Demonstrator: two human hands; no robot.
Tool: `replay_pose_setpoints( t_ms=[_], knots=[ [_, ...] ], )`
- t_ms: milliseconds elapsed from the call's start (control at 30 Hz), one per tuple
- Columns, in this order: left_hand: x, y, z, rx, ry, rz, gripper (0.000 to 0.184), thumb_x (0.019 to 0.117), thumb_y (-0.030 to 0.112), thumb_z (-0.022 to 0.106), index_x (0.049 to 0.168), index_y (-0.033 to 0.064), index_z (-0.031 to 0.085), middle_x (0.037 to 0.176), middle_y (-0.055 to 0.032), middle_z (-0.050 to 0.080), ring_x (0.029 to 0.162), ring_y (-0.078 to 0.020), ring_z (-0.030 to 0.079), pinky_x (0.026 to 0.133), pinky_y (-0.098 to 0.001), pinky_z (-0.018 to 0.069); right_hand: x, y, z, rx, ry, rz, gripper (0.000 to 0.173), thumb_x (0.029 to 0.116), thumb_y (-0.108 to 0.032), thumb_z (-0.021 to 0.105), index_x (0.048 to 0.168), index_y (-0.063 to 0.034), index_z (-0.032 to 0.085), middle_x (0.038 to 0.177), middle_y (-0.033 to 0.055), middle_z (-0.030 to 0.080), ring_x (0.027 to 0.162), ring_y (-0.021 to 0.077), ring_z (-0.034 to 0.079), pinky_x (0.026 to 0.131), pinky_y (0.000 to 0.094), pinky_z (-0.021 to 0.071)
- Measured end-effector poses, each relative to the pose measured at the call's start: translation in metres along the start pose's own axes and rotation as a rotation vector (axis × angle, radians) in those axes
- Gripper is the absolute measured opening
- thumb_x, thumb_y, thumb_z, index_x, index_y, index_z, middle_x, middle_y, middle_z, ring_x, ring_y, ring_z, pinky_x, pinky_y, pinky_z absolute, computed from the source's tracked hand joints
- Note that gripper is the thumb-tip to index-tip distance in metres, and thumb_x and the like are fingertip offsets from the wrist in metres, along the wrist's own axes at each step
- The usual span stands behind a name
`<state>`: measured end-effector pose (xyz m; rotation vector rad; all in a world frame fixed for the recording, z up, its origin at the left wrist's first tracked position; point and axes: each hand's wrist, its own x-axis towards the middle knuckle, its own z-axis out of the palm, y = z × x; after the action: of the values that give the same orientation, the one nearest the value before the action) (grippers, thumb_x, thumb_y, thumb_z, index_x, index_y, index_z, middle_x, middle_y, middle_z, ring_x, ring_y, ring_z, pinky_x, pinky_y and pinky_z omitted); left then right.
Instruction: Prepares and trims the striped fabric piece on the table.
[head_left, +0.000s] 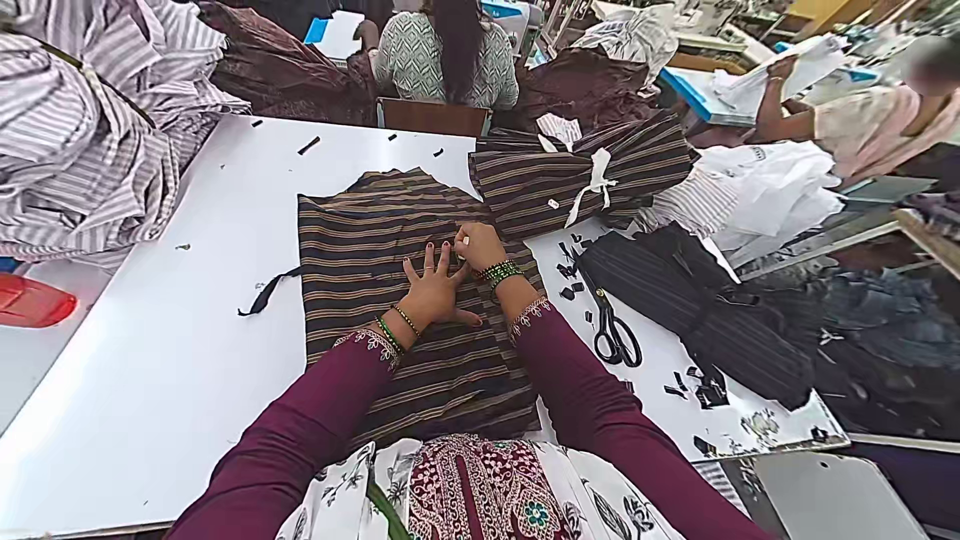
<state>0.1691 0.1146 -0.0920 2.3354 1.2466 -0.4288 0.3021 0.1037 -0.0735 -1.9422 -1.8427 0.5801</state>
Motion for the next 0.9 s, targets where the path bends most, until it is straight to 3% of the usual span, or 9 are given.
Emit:
replay_pose_setpoints(
  t_ms=[100,233,400,533,633,733,800,833,900],
  knots=[
    [-0.001,0.001,0.000,-0.002,-0.001,-0.003,0.114,0.0751,0.083,0.065,0.165,0.0320,0.018,0.170,-0.0184,-0.017,0.153,-0.0491,-0.019,0.108,-0.0848,-0.0038,0.006,-0.006,-0.002,0.027,-0.079,0.030,0.009,0.0925,-0.003,0.068,0.097,0.0054,0.069,0.095,0.0262,0.067,0.090,0.0414,0.066,0.079,0.0589,0.0525],
    [-0.001,0.001,0.000,0.001,0.006,-0.003,0.115,0.0753,0.082,0.065,0.166,0.0304,0.017,0.170,-0.0190,-0.017,0.153,-0.0494,-0.019,0.107,-0.0852,-0.0042,0.010,-0.013,-0.003,0.041,-0.061,0.043,0.011,0.0956,-0.004,0.065,0.099,0.0059,0.068,0.098,0.0263,0.067,0.092,0.0409,0.066,0.081,0.0578,0.0524],
    [-0.001,0.002,-0.001,0.003,-0.013,-0.007,0.113,0.0758,0.082,0.065,0.165,0.0324,0.016,0.170,-0.0177,-0.018,0.153,-0.0485,-0.020,0.108,-0.0844,-0.0044,0.010,-0.013,-0.002,0.022,-0.061,0.040,0.010,0.0939,-0.004,0.067,0.097,0.0058,0.068,0.094,0.0260,0.067,0.089,0.0410,0.066,0.078,0.0579,0.0528],
    [0.000,0.001,0.000,0.011,-0.018,-0.006,0.112,0.0760,0.084,0.063,0.165,0.0315,0.018,0.170,-0.0171,-0.018,0.154,-0.0482,-0.020,0.107,-0.0854,-0.0037,0.004,-0.005,0.003,-0.061,-0.109,0.065,0.010,0.0852,-0.001,0.075,0.090,0.0020,0.067,0.089,0.0246,0.067,0.080,0.0409,0.066,0.070,0.0585,0.0534],
    [-0.001,0.002,-0.002,0.002,-0.015,-0.004,0.113,0.0760,0.082,0.065,0.165,0.0305,0.018,0.170,-0.0187,-0.018,0.153,-0.0489,-0.019,0.108,-0.0849,-0.0031,0.000,-0.015,-0.002,-0.090,-0.082,0.070,0.016,0.0867,-0.007,0.078,0.096,0.0012,0.067,0.095,0.0239,0.067,0.086,0.0412,0.067,0.076,0.0585,0.0547],
    [0.001,0.000,0.001,0.004,-0.002,-0.006,0.114,0.0754,0.083,0.064,0.165,0.0329,0.016,0.170,-0.0182,-0.019,0.153,-0.0490,-0.020,0.108,-0.0849,-0.0045,-0.002,-0.013,-0.003,0.003,0.016,0.061,0.014,0.0933,-0.008,0.070,0.104,-0.0004,0.067,0.098,0.0237,0.068,0.087,0.0405,0.068,0.076,0.0568,0.0553],
    [0.005,-0.006,0.004,-0.024,0.030,0.016,0.113,0.0762,0.083,0.064,0.165,0.0377,0.011,0.170,-0.0168,-0.019,0.154,-0.0474,-0.021,0.108,-0.0845,-0.0077,0.021,0.006,0.005,0.170,0.139,0.049,0.018,0.0992,-0.011,0.064,0.112,0.0014,0.069,0.106,0.0246,0.069,0.093,0.0387,0.069,0.082,0.0560,0.0563],
    [0.005,-0.011,0.004,-0.057,0.067,0.042,0.111,0.0774,0.081,0.065,0.165,0.0368,0.013,0.171,-0.0169,-0.016,0.154,-0.0466,-0.019,0.109,-0.0831,-0.0079,0.029,0.010,0.001,0.292,0.161,0.104,0.024,0.1016,-0.013,0.061,0.117,0.0026,0.069,0.109,0.0232,0.070,0.090,0.0335,0.070,0.082,0.0512,0.0576],
    [-0.002,-0.023,0.010,-0.246,0.231,0.165,0.103,0.0812,0.070,0.072,0.163,0.0248,0.029,0.172,-0.0207,0.002,0.157,-0.0463,-0.006,0.114,-0.0788,-0.0044,0.015,0.018,-0.007,0.582,0.232,0.197,0.026,0.1052,-0.015,0.057,0.122,0.0035,0.065,0.100,0.0157,0.069,0.069,0.0162,0.064,0.064,0.0337,0.0561]
  ],
)
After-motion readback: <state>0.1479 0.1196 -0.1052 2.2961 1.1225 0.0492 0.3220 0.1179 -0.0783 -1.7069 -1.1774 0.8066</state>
